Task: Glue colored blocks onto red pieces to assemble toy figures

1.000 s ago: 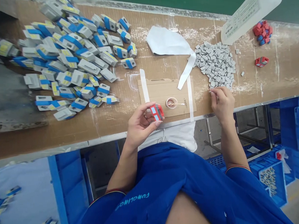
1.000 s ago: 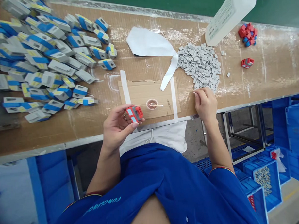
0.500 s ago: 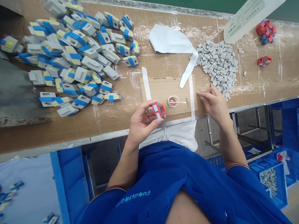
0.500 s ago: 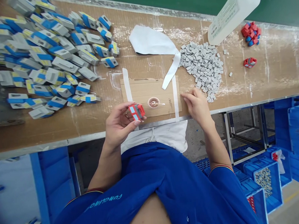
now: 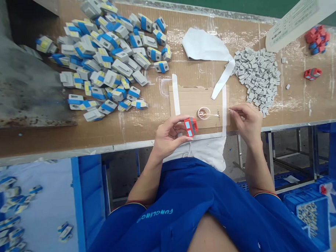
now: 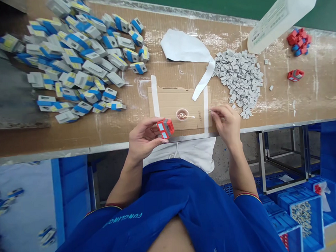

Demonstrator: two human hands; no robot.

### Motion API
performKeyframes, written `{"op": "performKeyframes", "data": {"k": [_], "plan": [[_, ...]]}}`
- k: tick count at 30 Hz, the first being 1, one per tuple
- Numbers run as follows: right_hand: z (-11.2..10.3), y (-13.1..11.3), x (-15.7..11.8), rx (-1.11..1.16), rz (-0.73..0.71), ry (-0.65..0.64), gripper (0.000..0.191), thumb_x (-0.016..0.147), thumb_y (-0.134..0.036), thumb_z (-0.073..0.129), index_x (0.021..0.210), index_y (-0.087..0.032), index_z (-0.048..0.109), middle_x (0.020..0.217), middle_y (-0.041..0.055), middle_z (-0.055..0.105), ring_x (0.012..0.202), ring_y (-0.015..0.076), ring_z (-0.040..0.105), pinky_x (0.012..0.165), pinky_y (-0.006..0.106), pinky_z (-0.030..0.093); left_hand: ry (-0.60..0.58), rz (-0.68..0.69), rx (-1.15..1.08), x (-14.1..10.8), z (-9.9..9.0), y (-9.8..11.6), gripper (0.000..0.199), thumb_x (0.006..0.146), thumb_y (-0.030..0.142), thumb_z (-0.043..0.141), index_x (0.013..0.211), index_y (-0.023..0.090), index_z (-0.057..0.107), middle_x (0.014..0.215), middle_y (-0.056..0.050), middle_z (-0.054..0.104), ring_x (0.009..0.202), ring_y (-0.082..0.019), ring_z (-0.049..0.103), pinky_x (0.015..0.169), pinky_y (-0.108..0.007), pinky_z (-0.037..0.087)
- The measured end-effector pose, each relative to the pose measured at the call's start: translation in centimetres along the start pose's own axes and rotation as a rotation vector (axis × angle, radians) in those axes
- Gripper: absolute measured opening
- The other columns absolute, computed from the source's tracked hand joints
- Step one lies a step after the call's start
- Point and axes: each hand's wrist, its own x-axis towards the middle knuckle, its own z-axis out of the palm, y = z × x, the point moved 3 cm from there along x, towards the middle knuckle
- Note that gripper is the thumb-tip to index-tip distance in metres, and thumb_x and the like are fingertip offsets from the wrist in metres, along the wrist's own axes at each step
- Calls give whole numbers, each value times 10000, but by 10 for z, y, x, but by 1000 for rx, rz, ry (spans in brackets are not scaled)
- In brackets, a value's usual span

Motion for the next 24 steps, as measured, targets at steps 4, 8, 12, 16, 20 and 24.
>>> {"op": "performKeyframes", "data": {"k": [4,8,12,16,20,24], "plan": [[1,-34,-27,261,149,-25,116,977,-368,813,964,-254,834,915,46,835,801,199,770,678,328,631,-22,66,-5,1,1,-1,684,749,124,1021,1374,262,779,1281,-101,863,966,-184,874,849,-240,724],[25,-71,-48,508,167,-75,112,1000,-388,821,972,-283,843,927,45,820,849,199,765,700,327,614,-63,39,30,0,0,-3,697,753,157,1027,1392,267,771,1239,-93,866,1005,-194,870,859,-251,735],[50,-85,-49,637,236,-93,69,1018,-347,808,1031,-287,837,988,33,847,867,187,786,749,322,629,-88,60,72,-2,-1,-4,691,775,203,1023,1409,267,754,1251,-99,856,1024,-191,865,877,-255,734],[60,-86,-46,688,315,-101,119,986,-369,846,1044,-266,835,997,39,870,864,192,816,779,328,664,-106,107,87,-1,1,-2,695,811,188,997,1446,281,730,1288,-99,842,1067,-186,860,917,-245,725],[61,-86,-45,682,350,-94,132,963,-370,865,1015,-254,829,973,41,872,842,194,812,773,332,659,-105,130,121,-1,2,-1,700,826,195,986,1466,286,718,1313,-100,830,1091,-193,857,917,-239,722],[59,-88,-42,609,329,-118,55,964,-305,839,957,-251,837,900,28,842,812,186,768,740,331,616,-98,134,187,-3,0,-4,691,832,246,988,1466,278,718,1303,-103,823,1047,-186,852,892,-248,724]]}}
